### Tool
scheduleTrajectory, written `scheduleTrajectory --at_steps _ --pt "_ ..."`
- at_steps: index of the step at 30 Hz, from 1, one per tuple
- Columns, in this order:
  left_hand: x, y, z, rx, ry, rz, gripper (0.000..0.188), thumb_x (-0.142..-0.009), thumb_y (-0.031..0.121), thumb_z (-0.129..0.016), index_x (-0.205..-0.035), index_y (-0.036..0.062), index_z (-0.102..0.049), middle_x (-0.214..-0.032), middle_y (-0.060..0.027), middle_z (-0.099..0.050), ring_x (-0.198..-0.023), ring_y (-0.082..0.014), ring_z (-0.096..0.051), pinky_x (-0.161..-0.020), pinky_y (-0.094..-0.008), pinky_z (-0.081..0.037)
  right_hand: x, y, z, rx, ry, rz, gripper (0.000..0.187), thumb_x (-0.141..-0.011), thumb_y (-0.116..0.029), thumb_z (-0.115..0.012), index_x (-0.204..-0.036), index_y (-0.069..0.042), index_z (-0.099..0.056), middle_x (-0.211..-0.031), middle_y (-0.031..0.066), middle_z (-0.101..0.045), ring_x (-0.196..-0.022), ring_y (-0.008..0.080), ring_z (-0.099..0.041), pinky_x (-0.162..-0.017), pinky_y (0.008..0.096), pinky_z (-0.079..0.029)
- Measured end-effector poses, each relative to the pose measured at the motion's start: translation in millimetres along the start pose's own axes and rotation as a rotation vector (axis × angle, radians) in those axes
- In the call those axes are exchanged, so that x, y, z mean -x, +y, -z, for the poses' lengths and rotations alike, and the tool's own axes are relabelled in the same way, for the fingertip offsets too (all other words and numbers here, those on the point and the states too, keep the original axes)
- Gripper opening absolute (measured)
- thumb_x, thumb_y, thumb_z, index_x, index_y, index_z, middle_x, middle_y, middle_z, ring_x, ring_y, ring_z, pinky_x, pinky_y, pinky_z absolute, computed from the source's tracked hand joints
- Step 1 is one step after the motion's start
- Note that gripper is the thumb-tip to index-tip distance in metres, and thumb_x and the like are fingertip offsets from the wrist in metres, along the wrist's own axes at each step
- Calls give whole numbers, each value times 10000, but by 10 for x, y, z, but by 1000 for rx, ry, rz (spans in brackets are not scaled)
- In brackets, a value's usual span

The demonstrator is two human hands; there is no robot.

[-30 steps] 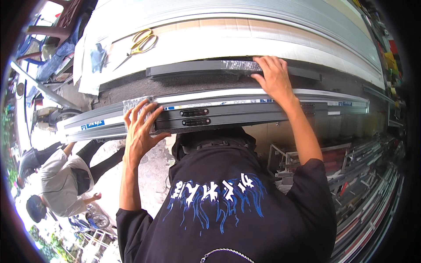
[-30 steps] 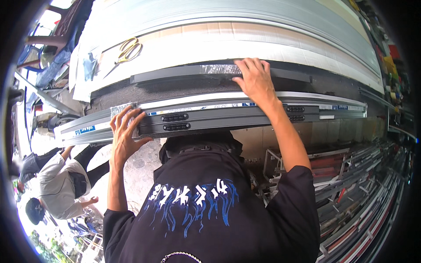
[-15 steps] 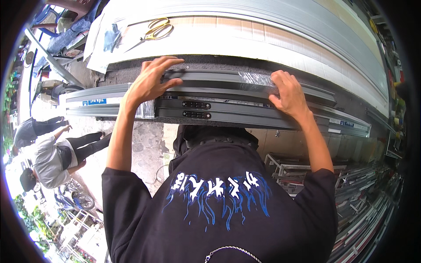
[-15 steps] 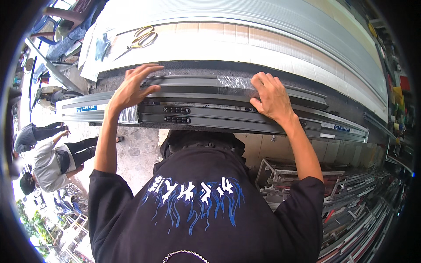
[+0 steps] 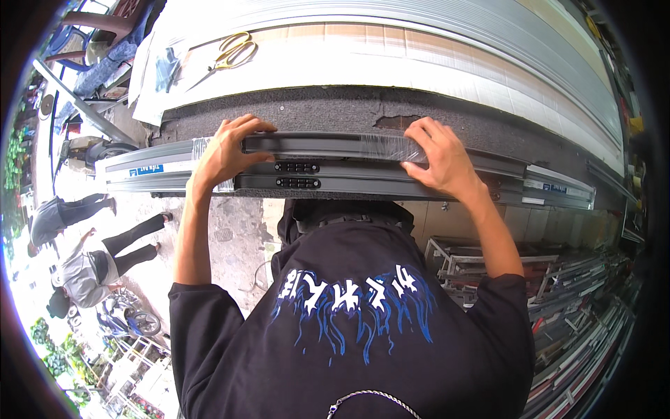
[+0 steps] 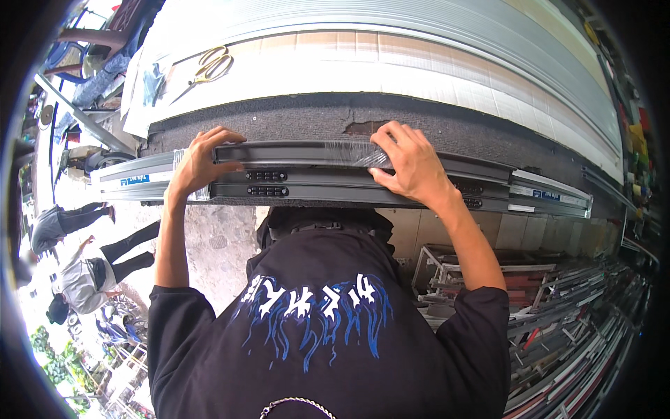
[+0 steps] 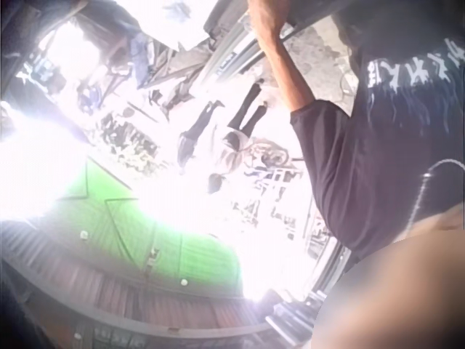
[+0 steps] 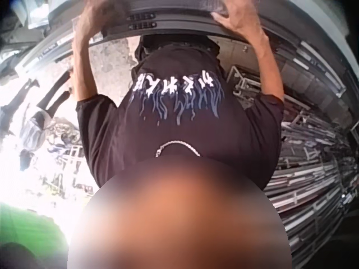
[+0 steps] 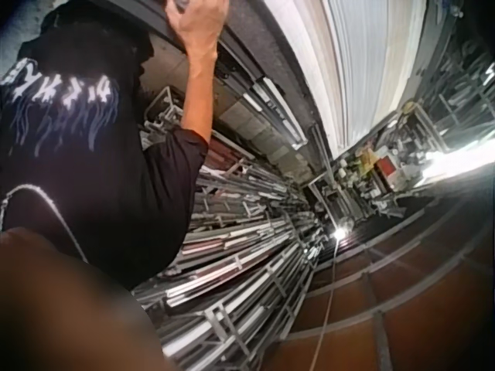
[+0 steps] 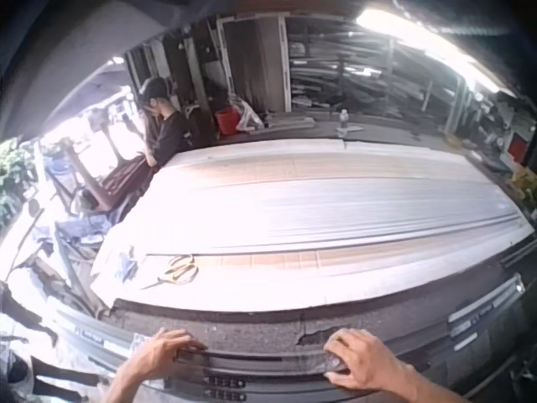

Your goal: The person gathers long metal profiles, aligns them, and wraps them with plastic film and tape. They retrieve a roll of tape, cut it, and secure the wrapped bundle while others stand nearby.

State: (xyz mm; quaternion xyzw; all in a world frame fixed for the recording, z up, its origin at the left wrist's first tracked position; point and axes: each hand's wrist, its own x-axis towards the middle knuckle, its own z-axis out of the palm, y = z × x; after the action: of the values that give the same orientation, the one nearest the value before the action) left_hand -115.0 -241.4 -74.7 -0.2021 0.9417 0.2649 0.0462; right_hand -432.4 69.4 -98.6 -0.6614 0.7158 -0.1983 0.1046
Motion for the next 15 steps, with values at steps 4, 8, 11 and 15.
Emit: scheduleTrajectory --at_steps 4,8,11,15 --pt "100 65 -38 -42 13 47 599 -795 299 -936 -1344 156 -742 -1260 -51 -749 -1241 -277 -670 -1167 -467 -438 -11 -35 14 -58 -86 -48 555 -886 -329 -872 -1306 -62 -626 -1272 124 -685 -1112 368 -686 -997 477 -551" --pt "155 78 -66 -64 -14 42 715 -758 326 -963 -1408 172 -709 -1319 -65 -729 -1315 -284 -635 -1200 -486 -407 10 -43 54 -80 -132 -32 562 -948 -348 -827 -1373 -49 -614 -1293 134 -691 -1141 363 -682 -1022 478 -542" --pt "183 105 -80 -122 -29 -10 927 -650 294 -1028 -1489 180 -651 -1421 -60 -698 -1403 -305 -589 -1272 -499 -363 22 -41 49 -24 -159 -7 599 -957 -368 -812 -1410 -38 -601 -1329 136 -684 -1188 354 -670 -1041 471 -537" --pt "257 222 -119 -226 -24 -17 1337 -412 292 -1086 -1611 188 -503 -1548 -106 -593 -1492 -349 -497 -1325 -542 -272 31 -77 1 0 -179 -13 723 -928 -470 -825 -1459 -41 -587 -1365 154 -673 -1248 352 -657 -1069 487 -520"
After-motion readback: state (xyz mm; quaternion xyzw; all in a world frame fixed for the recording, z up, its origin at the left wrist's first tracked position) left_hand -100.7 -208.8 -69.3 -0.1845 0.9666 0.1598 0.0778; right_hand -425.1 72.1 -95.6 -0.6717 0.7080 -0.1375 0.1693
